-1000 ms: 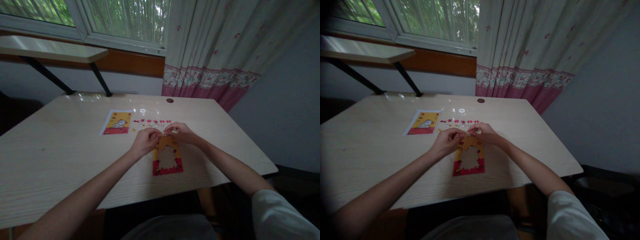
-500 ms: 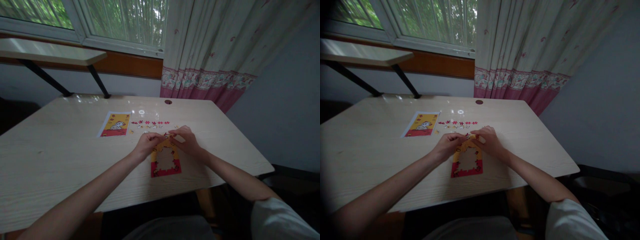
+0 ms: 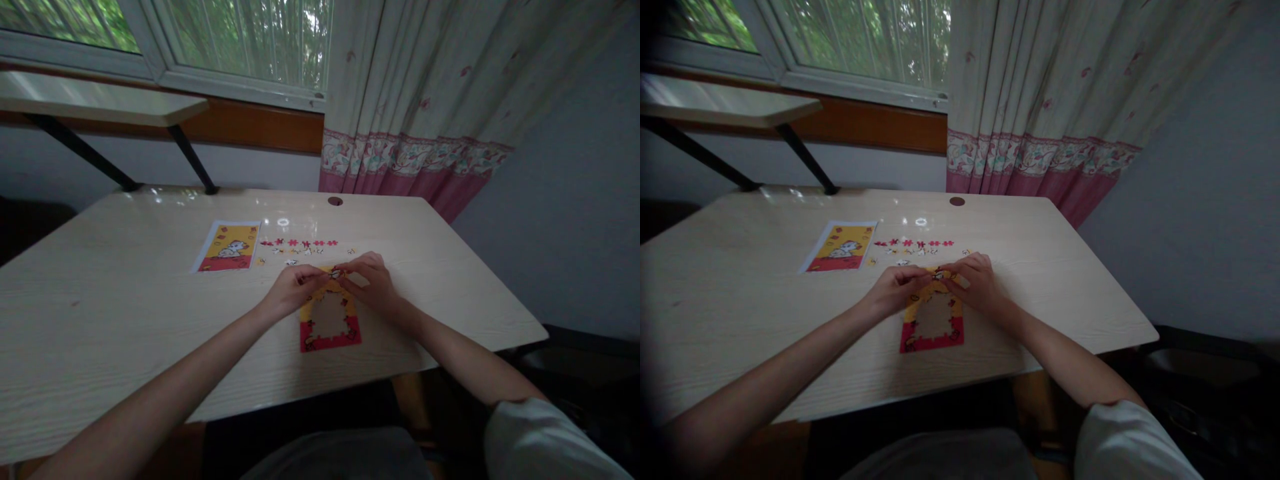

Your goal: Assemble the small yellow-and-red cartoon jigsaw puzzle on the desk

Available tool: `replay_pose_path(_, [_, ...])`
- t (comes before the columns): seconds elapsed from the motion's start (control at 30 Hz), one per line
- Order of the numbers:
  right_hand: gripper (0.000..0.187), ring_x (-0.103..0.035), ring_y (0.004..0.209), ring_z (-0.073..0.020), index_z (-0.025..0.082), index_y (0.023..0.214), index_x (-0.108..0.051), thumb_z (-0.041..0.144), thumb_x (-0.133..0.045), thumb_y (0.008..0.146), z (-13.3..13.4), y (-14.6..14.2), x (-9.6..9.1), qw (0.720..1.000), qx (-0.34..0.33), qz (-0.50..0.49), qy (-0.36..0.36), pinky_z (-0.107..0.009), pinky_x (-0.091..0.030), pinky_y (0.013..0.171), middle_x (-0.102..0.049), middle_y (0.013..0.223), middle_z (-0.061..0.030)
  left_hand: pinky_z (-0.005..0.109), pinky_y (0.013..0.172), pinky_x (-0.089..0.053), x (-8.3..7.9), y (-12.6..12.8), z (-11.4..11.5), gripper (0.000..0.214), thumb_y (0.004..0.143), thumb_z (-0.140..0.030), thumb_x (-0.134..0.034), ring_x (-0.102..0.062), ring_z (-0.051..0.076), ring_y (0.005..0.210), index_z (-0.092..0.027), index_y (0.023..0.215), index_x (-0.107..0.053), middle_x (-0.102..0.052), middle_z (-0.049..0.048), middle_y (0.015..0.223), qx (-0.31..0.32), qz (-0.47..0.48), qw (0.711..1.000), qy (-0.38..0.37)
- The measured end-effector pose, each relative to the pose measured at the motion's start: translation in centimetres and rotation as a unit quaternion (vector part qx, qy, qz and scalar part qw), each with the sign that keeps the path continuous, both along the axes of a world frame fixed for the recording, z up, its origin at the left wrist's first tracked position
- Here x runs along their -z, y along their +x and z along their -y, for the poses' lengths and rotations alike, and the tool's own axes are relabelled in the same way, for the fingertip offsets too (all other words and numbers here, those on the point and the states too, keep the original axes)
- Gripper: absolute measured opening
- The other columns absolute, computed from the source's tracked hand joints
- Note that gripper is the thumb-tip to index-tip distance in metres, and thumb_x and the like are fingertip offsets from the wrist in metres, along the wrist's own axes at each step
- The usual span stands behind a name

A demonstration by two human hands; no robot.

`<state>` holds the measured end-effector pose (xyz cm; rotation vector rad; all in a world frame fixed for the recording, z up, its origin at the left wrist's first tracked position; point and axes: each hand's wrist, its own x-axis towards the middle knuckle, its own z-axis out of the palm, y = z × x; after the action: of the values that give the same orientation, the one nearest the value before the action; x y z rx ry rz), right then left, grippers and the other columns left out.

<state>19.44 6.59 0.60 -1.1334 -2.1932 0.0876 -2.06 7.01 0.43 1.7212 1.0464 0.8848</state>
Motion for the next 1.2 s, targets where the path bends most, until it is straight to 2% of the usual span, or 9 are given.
replay_pose_path(0.03, [0.02,-0.058,0.084,-0.0182,0.028,0.098,-0.069,0.04,-0.059,0.086,0.1,0.1,0.1,1.0,0.002,-0.002,-0.013,-0.035,-0.039,0.083,-0.068,0.086,-0.0024,0.033,0.071,-0.046,-0.2,-0.7,-0.3,0.027,0.079,-0.039,-0.059,-0.058,0.019,0.078,-0.018,0.09,-0.072,-0.067,0.0071,0.083,0.02,-0.066,0.994,0.08])
replay_pose_path(0.1, [0.019,-0.057,0.087,-0.0182,0.027,0.097,-0.069,0.039,-0.062,0.084,0.3,0.2,0.4,0.999,-0.001,0.006,-0.051,-0.034,-0.04,0.084,-0.068,0.09,-0.0024,0.04,0.085,-0.043,-0.7,-2.4,-0.9,0.032,0.079,-0.037,-0.062,-0.055,0.023,0.094,-0.02,0.105,-0.067,-0.063,0.0094,0.1,0.064,-0.186,0.956,0.219])
replay_pose_path(0.2, [0.02,-0.057,0.092,-0.0184,0.027,0.097,-0.07,0.038,-0.065,0.081,0.7,0.2,0.9,0.993,-0.032,0.036,-0.107,-0.035,-0.039,0.088,-0.067,0.096,-0.0025,0.043,0.088,-0.042,-1.0,-4.4,-1.7,0.042,0.08,-0.042,-0.062,-0.052,0.027,0.1,-0.021,0.116,-0.062,-0.058,0.0104,0.108,0.098,-0.3,0.905,0.286])
replay_pose_path(0.37, [0.023,-0.056,0.098,-0.0197,0.028,0.098,-0.07,0.04,-0.066,0.08,1.0,-0.3,1.2,0.986,-0.044,0.066,-0.149,-0.038,-0.037,0.09,-0.067,0.102,-0.0028,0.041,0.086,-0.041,-1.0,-5.0,-1.9,0.042,0.082,-0.047,-0.058,-0.05,0.027,0.099,-0.02,0.115,-0.062,-0.056,0.0107,0.109,0.112,-0.352,0.876,0.309])
replay_pose_path(0.57, [0.022,-0.056,0.096,-0.02,0.027,0.096,-0.07,0.038,-0.069,0.077,1.1,-0.6,0.8,0.986,-0.037,0.061,-0.148,-0.038,-0.037,0.09,-0.066,0.1,-0.0032,0.039,0.086,-0.04,-1.2,-4.3,-1.4,0.04,0.085,-0.044,-0.055,-0.049,0.026,0.098,-0.017,0.113,-0.064,-0.057,0.0114,0.108,0.132,-0.366,0.865,0.316])
replay_pose_path(0.93, [0.021,-0.055,0.097,-0.0212,0.026,0.097,-0.07,0.033,-0.07,0.077,1.1,-0.8,0.6,0.988,-0.063,0.053,-0.134,-0.038,-0.038,0.088,-0.066,0.098,-0.004,0.038,0.084,-0.041,-1.1,-4.4,-1.4,0.04,0.086,-0.045,-0.054,-0.049,0.024,0.095,-0.017,0.112,-0.063,-0.057,0.0106,0.104,0.135,-0.364,0.86,0.332])
replay_pose_path(1.2, [0.014,-0.053,0.093,-0.0193,0.025,0.09,-0.072,0.033,-0.063,0.084,1.3,-0.8,0.9,0.991,-0.093,0.082,-0.054,-0.035,-0.037,0.084,-0.066,0.096,-0.0042,0.039,0.084,-0.041,-1.4,-4.2,-1.3,0.039,0.086,-0.044,-0.055,-0.049,0.025,0.094,-0.016,0.111,-0.064,-0.057,0.0108,0.103,0.132,-0.37,0.857,0.333])
